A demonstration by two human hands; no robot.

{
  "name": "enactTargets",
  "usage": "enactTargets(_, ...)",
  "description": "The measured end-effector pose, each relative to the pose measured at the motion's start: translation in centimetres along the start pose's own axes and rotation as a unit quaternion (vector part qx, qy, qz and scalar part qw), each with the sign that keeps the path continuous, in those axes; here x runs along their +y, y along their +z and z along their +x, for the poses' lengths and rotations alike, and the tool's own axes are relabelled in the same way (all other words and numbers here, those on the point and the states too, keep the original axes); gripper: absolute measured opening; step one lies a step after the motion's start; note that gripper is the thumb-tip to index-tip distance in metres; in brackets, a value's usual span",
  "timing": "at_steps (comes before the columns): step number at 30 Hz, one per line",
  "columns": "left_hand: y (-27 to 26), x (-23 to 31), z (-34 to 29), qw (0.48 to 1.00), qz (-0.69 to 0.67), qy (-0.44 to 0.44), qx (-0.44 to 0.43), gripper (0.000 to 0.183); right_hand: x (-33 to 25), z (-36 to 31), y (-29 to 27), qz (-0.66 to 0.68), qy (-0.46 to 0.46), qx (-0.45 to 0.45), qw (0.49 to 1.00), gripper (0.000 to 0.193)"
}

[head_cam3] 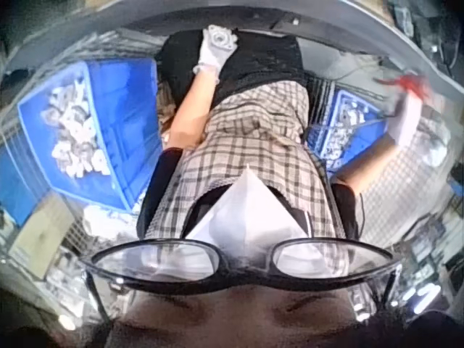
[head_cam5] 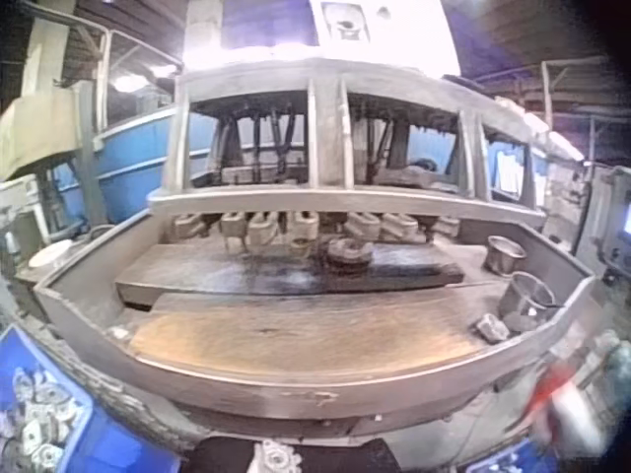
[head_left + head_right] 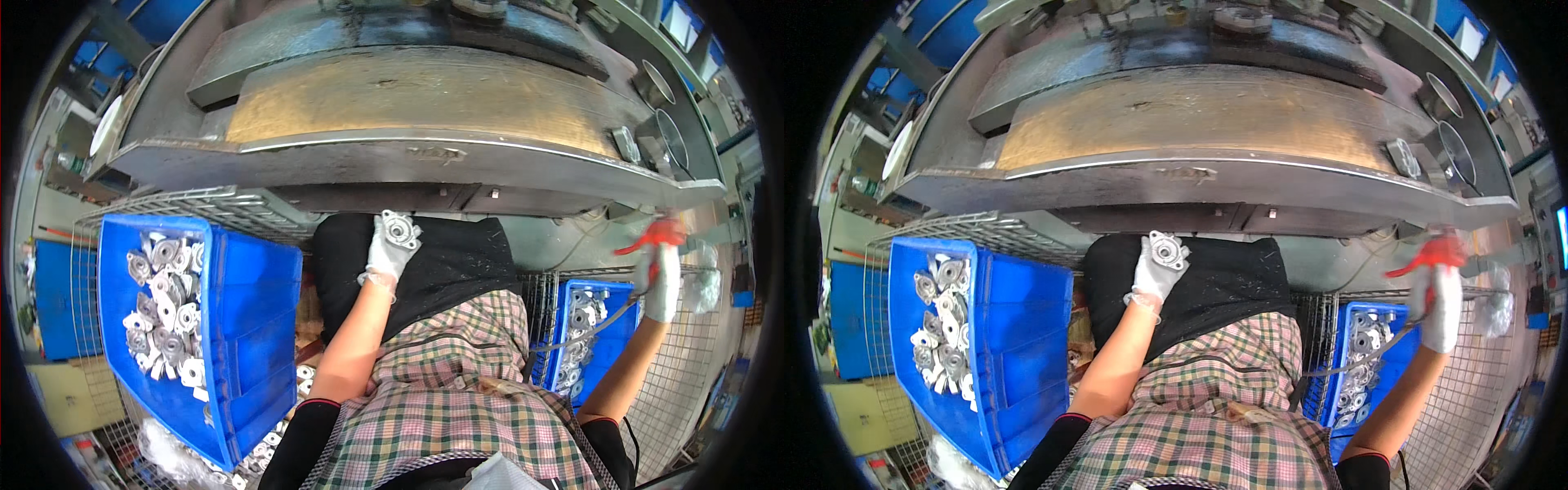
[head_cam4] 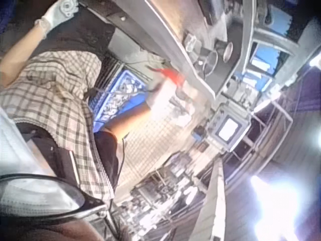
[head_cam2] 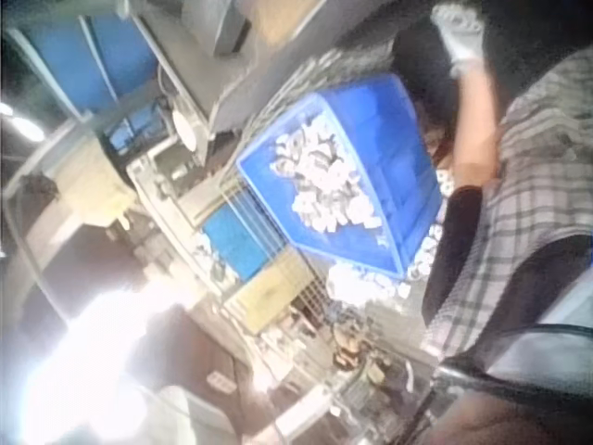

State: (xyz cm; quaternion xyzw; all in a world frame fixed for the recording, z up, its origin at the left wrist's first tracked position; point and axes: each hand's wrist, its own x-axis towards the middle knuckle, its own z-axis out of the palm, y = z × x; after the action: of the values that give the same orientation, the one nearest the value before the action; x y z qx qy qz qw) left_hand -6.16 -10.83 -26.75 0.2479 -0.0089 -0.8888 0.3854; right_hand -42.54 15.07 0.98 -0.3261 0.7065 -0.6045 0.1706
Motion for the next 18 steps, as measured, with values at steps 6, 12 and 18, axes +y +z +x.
enactTargets(6,-1.2,0.5,-1.0,1.0,-0.003,0.004,0.023,0.052,1.0,-5.2,16.3,-0.238,0.04,-0.449,0.86,0.043)
enactTargets(12,-2.8,0.5,-0.2,1.0,-0.023,-0.011,-0.009,0.046,2.7,-6.6,22.5,-0.45,0.037,-0.494,0.743,0.043)
enactTargets(18,-9.5,0.2,4.9,0.974,0.059,0.104,-0.195,0.037,1.1,-6.1,24.3,-0.468,0.014,-0.501,0.728,0.039)
